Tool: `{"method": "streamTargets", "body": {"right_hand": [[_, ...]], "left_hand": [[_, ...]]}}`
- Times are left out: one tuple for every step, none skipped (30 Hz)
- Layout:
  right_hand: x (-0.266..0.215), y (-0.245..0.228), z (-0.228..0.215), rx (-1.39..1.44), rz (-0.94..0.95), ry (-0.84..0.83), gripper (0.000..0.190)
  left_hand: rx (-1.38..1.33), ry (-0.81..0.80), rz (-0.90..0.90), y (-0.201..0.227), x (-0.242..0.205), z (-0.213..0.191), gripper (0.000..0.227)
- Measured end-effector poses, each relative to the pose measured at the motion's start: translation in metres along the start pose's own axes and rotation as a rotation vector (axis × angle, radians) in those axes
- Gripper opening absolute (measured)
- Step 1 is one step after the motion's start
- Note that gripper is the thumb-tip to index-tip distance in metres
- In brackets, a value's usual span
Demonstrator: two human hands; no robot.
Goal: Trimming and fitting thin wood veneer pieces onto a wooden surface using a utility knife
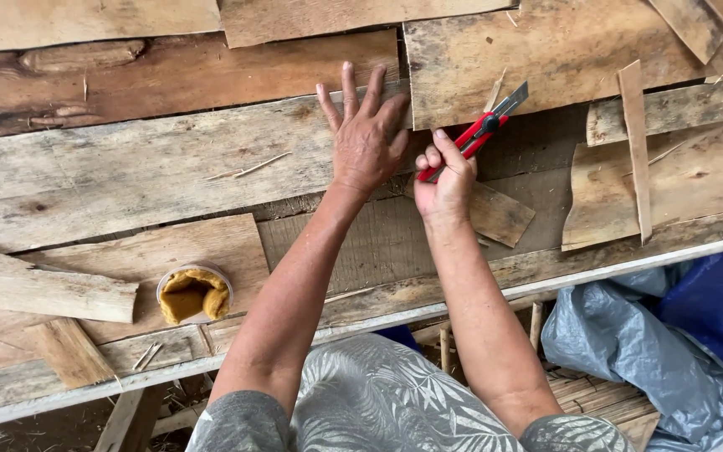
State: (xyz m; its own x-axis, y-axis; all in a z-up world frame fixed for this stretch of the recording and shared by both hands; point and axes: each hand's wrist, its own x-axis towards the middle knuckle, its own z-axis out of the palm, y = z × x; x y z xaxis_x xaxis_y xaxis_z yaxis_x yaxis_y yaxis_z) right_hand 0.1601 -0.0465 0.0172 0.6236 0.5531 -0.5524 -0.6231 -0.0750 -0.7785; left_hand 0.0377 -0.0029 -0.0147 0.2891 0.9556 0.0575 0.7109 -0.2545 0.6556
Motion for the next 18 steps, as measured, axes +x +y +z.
{"method": "streamTargets", "body": {"right_hand": [[0.005, -0.002, -0.007, 0.044, 0.096, -0.038, 0.021], [0.008, -0.003, -0.013, 0.087, 0.193, -0.078, 0.017], [0.009, -0.003, -0.014, 0.089, 0.191, -0.079, 0.017], [0.009, -0.002, -0.016, 0.084, 0.168, -0.095, 0.025], [0.009, -0.002, -0.018, 0.079, 0.144, -0.110, 0.032], [0.011, 0.000, -0.019, 0.083, 0.145, -0.111, 0.032], [0.012, 0.003, -0.020, 0.055, 0.120, -0.063, 0.032], [0.015, 0.006, -0.020, 0.027, 0.096, -0.017, 0.032], [0.012, 0.003, -0.015, 0.032, 0.097, -0.020, 0.032], [0.009, 0.001, -0.010, 0.006, 0.027, -0.074, 0.032], [0.006, -0.001, -0.006, -0.021, -0.045, -0.127, 0.033], [0.012, 0.002, -0.010, -0.019, -0.044, -0.126, 0.033], [0.019, 0.004, -0.014, -0.019, -0.057, -0.140, 0.033], [0.024, 0.007, -0.019, -0.019, -0.070, -0.154, 0.034], [0.025, 0.006, -0.020, -0.018, -0.069, -0.152, 0.034], [0.028, 0.006, -0.019, -0.054, -0.076, -0.136, 0.034], [0.030, 0.006, -0.017, -0.090, -0.082, -0.121, 0.035], [0.037, 0.013, -0.024, -0.085, -0.084, -0.124, 0.035]], "left_hand": [[0.025, -0.010, 0.029, -0.001, -0.001, 0.002, 0.036], [0.050, -0.019, 0.058, -0.002, -0.002, 0.002, 0.038], [0.051, -0.018, 0.060, -0.001, -0.003, 0.001, 0.038], [0.017, 0.030, 0.054, -0.002, -0.004, 0.000, 0.037], [-0.018, 0.078, 0.047, -0.002, -0.005, -0.001, 0.038], [-0.015, 0.078, 0.049, 0.000, -0.007, -0.004, 0.038], [-0.064, 0.152, 0.101, 0.003, -0.009, -0.007, 0.030], [-0.111, 0.227, 0.153, 0.004, -0.010, -0.011, 0.025], [-0.106, 0.228, 0.155, 0.004, -0.011, -0.005, 0.025], [-0.095, 0.233, 0.123, 0.003, -0.012, 0.000, 0.024], [-0.083, 0.237, 0.091, 0.003, -0.014, 0.005, 0.024], [-0.081, 0.235, 0.091, -0.001, -0.013, 0.008, 0.024], [-0.113, 0.233, 0.096, -0.005, -0.012, 0.011, 0.025], [-0.144, 0.230, 0.101, -0.008, -0.012, 0.014, 0.027], [-0.143, 0.228, 0.102, -0.005, -0.011, 0.013, 0.027], [-0.101, 0.190, 0.053, -0.004, -0.008, 0.012, 0.040], [-0.059, 0.151, 0.004, -0.003, -0.005, 0.010, 0.063], [-0.056, 0.154, 0.008, -0.002, -0.002, 0.011, 0.063]]}}
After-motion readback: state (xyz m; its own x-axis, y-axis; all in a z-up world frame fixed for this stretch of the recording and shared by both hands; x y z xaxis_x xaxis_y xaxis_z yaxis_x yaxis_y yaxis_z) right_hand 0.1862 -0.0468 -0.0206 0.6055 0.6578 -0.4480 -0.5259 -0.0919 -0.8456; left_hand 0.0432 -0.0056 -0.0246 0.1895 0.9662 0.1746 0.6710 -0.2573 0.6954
